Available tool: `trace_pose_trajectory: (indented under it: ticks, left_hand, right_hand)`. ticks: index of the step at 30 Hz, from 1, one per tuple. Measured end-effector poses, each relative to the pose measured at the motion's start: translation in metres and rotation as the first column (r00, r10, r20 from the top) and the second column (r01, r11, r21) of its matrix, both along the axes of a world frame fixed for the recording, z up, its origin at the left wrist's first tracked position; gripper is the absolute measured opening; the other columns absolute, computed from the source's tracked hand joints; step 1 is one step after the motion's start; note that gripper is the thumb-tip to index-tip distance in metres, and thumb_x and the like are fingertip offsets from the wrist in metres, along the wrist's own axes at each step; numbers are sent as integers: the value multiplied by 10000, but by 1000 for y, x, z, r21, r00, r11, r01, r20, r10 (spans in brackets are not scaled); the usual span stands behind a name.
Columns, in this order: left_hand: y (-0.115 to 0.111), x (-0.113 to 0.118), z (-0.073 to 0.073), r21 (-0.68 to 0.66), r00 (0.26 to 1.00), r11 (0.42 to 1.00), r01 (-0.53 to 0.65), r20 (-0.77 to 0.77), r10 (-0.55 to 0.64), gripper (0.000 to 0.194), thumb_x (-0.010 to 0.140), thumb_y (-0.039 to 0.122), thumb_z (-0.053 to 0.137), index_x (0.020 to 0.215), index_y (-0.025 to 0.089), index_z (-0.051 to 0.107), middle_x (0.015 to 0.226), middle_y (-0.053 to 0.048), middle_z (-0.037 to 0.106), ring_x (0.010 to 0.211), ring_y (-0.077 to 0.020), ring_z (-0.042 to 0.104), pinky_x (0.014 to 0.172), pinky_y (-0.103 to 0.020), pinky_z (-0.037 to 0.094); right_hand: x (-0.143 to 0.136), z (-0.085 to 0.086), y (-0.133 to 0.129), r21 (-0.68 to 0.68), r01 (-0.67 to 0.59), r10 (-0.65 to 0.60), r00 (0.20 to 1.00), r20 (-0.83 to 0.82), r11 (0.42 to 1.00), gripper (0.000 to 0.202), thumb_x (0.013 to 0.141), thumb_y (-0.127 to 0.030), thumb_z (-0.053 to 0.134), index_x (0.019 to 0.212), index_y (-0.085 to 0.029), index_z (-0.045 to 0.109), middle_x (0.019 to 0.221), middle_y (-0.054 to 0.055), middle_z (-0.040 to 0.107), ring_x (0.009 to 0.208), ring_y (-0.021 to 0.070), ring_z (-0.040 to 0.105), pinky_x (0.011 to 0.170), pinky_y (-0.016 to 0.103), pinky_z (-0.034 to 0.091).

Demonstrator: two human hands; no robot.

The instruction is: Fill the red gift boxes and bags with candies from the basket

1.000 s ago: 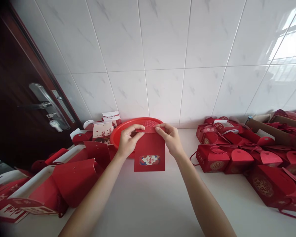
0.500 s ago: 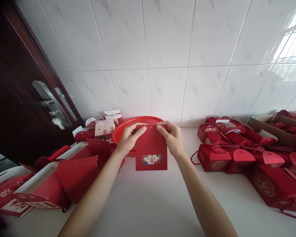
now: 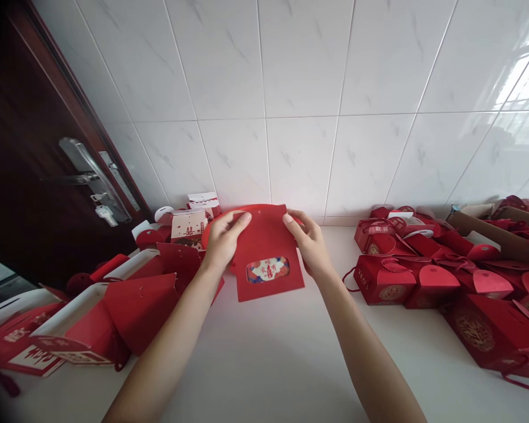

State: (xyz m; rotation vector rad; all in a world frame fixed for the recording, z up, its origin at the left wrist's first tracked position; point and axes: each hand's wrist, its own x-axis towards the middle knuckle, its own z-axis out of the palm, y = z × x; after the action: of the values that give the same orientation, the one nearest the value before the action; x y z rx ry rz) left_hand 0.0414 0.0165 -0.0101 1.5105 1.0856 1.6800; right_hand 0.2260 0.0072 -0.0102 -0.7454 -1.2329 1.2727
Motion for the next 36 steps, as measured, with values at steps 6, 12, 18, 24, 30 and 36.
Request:
trace_pose_trajectory:
  ticks: [6, 12, 18, 24, 30, 36]
  left_hand:
    - [-3, -13, 9, 108, 990, 988, -112, 100, 102, 335, 806, 519, 744, 838, 190, 687, 730, -7, 670, 702, -162, 623, 625, -259, 501]
    - [-8, -28, 16, 187, 995, 977, -100, 41, 94, 268, 860, 466, 719, 918, 204, 710, 764, -1, 661, 704, -152, 605, 673, -263, 498]
    - [-12, -27, 26, 77, 982, 991, -114, -140, 124, 260, 882, 468, 680, 832, 213, 665, 700, 8, 624, 676, -171, 591, 613, -273, 455]
    - [-18, 9, 39, 165, 881, 986, 27, -470, 55, 189, 927, 356, 605, 819, 205, 642, 760, 4, 668, 706, -169, 594, 641, -271, 444]
    - [-19, 24, 28, 144, 815, 983, 116, -579, -11, 156, 943, 327, 576, 862, 211, 643, 733, 11, 686, 636, -158, 584, 595, -266, 437]
    - [-17, 15, 17, 116, 850, 989, 94, -527, -19, 190, 925, 373, 589, 864, 207, 660, 723, 8, 668, 647, -161, 569, 593, -266, 422]
  right_hand:
    - [5, -13, 10, -59, -370, 375, 917, 138, 927, 519, 859, -596, 691, 1266, -273, 675, 1214, 70, 726, 1082, 270, 694, 874, 367, 583]
    - [12, -22, 18, -7, -626, 609, 756, 240, 780, 796, 759, -395, 841, 1472, -305, 500, 1333, 68, 661, 1239, 272, 612, 1016, 430, 517]
    - [-3, -41, 15, -70, -681, 681, 713, 166, 729, 959, 688, -284, 890, 1521, -302, 415, 1421, 100, 598, 1272, 273, 586, 1019, 438, 519]
    - [-6, -71, 2, -107, -668, 676, 724, 140, 737, 816, 670, -331, 896, 1402, -239, 547, 1267, 100, 678, 1079, 243, 659, 971, 433, 535]
    - [24, -92, -15, -191, -644, 671, 719, 182, 741, 750, 700, -367, 870, 1381, -256, 576, 1266, 104, 677, 1098, 257, 660, 946, 429, 534]
    - [53, -110, -21, -276, -628, 686, 684, 251, 727, 840, 693, -333, 872, 1446, -280, 506, 1315, 119, 651, 1069, 251, 677, 944, 438, 515]
